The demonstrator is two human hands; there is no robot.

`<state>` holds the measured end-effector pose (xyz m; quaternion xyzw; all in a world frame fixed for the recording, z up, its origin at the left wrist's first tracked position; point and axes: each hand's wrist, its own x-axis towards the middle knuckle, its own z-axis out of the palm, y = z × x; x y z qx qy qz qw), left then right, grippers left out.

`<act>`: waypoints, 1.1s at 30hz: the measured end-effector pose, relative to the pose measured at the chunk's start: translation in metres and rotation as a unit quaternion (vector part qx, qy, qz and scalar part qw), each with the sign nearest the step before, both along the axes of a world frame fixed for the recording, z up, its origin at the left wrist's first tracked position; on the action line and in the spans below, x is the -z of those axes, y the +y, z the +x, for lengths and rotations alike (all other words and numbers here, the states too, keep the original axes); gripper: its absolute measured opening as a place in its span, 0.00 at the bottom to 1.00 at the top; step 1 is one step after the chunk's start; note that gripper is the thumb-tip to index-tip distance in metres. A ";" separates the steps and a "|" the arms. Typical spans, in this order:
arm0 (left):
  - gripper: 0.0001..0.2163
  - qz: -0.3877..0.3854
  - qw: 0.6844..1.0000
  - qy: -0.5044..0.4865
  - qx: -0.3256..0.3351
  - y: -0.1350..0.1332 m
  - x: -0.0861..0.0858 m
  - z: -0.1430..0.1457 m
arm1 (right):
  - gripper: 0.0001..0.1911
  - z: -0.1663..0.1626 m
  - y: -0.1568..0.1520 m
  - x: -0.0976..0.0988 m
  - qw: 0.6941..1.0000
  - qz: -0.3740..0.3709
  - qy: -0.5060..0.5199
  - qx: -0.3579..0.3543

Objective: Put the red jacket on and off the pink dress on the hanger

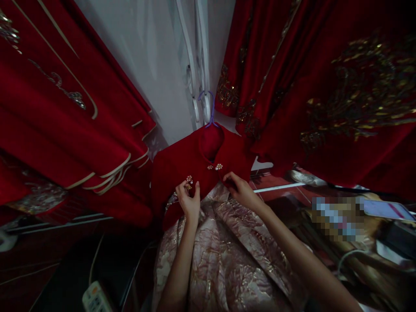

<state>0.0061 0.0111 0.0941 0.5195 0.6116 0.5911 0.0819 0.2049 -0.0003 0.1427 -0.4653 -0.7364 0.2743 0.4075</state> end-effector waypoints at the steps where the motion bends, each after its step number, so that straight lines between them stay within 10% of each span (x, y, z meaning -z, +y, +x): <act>1: 0.14 0.002 1.000 -0.002 -0.006 0.000 0.000 0.000 | 0.18 0.001 0.001 0.001 1.000 -0.001 0.003 -0.007; 13: 0.08 -0.011 0.996 0.035 -0.079 -0.010 -0.014 0.001 | 0.08 0.017 -0.010 0.018 0.992 0.084 -0.023 0.092; 20: 0.06 0.027 0.997 0.044 -0.057 -0.026 -0.018 0.000 | 0.04 0.009 -0.027 0.016 0.996 -0.046 0.074 -0.001; 33: 0.03 0.077 0.987 -0.087 0.108 -0.035 -0.041 -0.012 | 0.07 -0.007 -0.086 -0.060 0.924 -0.182 0.244 -0.232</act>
